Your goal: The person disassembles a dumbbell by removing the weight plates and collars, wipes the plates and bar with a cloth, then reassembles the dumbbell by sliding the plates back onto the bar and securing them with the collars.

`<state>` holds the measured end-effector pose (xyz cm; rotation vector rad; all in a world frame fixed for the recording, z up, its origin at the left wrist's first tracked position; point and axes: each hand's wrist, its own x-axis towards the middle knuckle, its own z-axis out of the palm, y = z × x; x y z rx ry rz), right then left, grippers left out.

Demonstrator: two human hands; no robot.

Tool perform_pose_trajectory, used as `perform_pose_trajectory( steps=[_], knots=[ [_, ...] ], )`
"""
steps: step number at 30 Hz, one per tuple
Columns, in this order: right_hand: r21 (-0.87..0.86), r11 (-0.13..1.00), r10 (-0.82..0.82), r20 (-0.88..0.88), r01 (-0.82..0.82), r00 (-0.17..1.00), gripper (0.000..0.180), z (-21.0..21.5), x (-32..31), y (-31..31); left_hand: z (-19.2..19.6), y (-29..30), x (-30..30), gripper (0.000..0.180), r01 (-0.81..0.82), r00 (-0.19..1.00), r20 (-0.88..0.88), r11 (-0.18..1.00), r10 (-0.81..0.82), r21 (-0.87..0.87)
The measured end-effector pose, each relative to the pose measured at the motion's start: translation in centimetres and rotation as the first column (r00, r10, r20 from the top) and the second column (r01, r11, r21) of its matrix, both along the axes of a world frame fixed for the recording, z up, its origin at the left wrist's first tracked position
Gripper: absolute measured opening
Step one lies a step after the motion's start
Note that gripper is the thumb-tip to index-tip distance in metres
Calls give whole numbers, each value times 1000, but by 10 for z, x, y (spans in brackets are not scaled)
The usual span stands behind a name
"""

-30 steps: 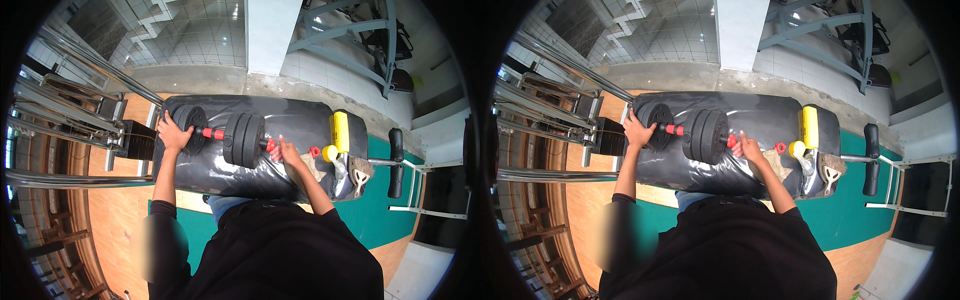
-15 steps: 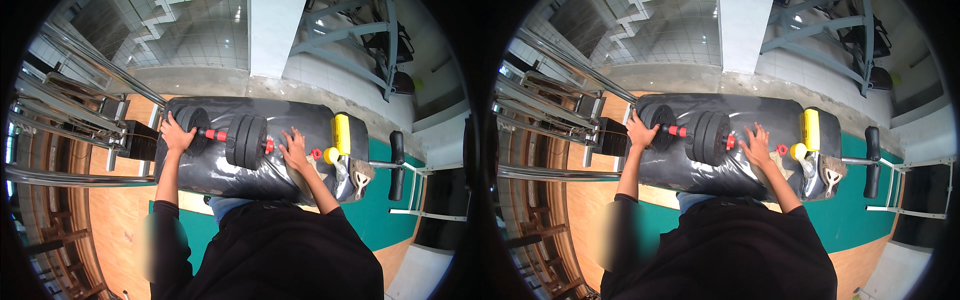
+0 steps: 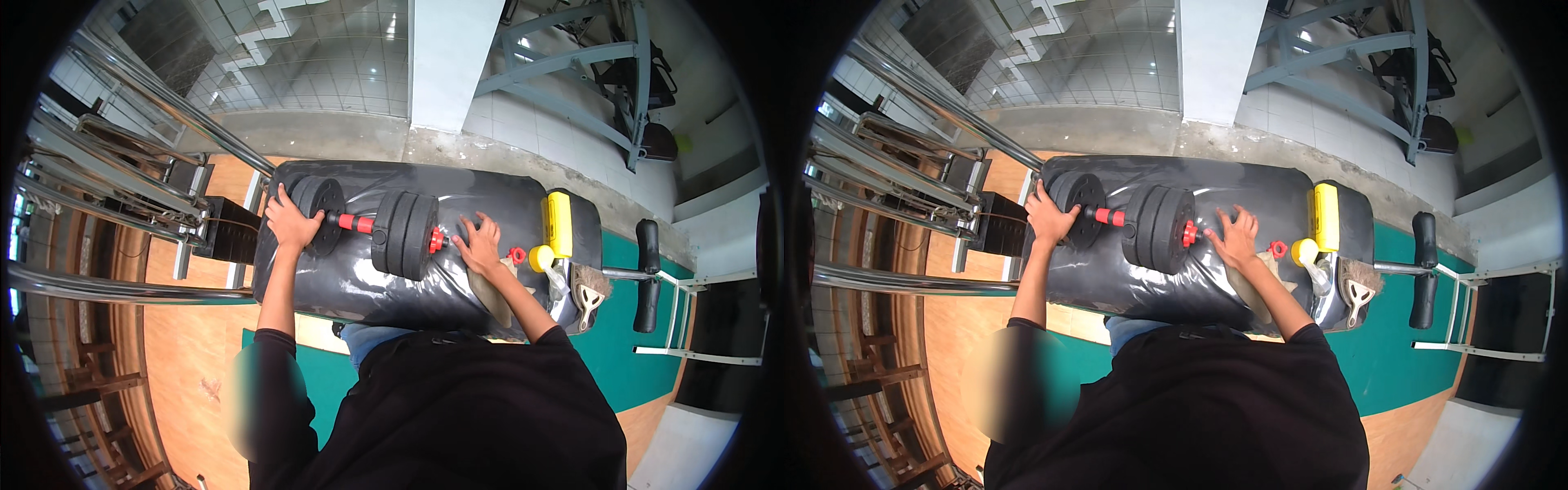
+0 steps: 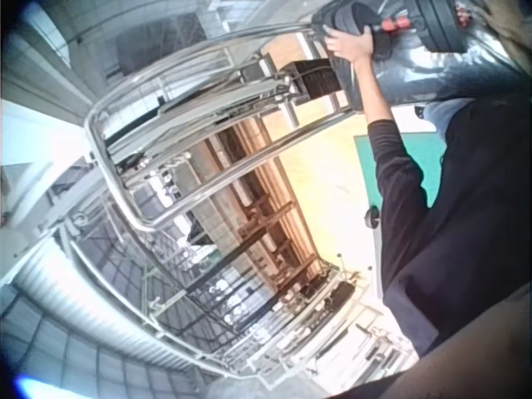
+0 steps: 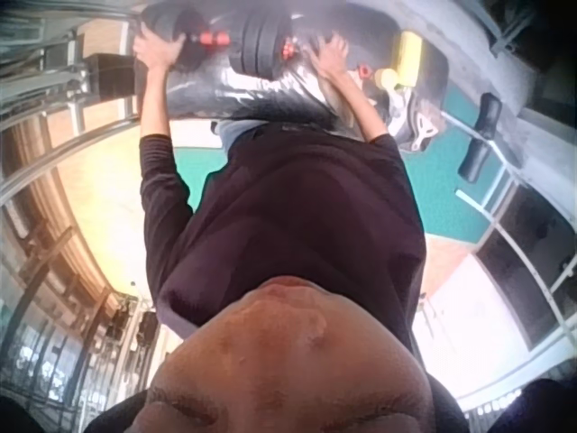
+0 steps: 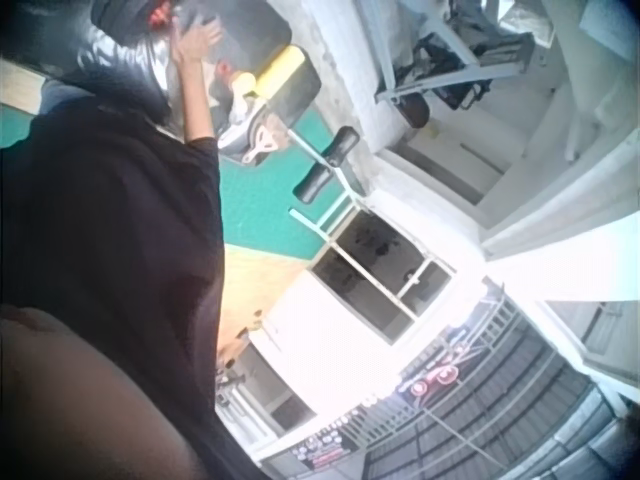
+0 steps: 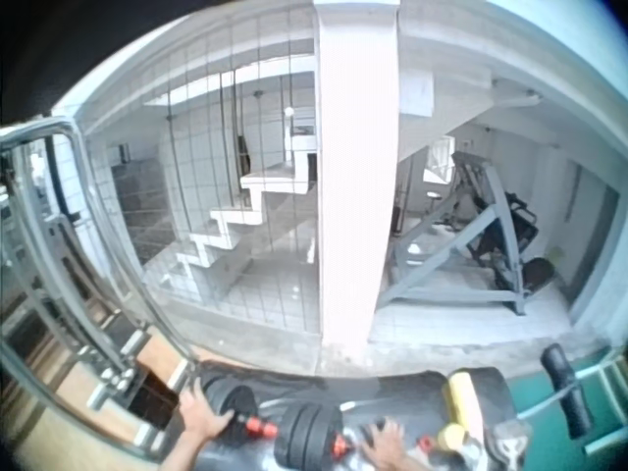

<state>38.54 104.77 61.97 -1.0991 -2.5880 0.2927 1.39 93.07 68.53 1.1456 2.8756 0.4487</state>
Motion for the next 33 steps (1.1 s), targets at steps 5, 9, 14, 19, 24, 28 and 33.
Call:
perform_pose_trajectory(
  steps=[5, 9, 14, 19, 24, 28, 33],
  knots=[
    [-98, 969, 233, 49, -228, 971, 74, 24, -8, -7, 2, -5, 0, 106, 7, 1000, 30, 1000, -8, 30],
    [-251, 955, 137, -98, -158, 986, 55, 8, -6, -4, 9, -12, 12, 105, 37, 997, 67, 999, -39, 35],
    [-627, 764, -56, -305, -156, 951, 56, -30, -17, 8, 0, -9, 26, 102, 46, 998, -39, 995, -43, 86],
    [-962, 172, -275, 158, 210, 948, 69, -19, -30, 13, -1, -7, 20, 102, 53, 998, -35, 996, -50, 75],
    [-504, 849, 37, -237, -156, 971, 51, 26, -26, -1, -6, -14, 12, 102, 25, 998, -62, 998, -22, 62],
    [-873, 486, -365, -166, 36, 916, 52, -7, -33, -2, -2, -6, 18, 103, 52, 997, -56, 997, -48, 64],
    [-575, 790, -311, -81, 210, 947, 47, 5, -37, 3, -3, -11, 15, 103, 51, 998, -41, 996, -48, 71]
  ],
)
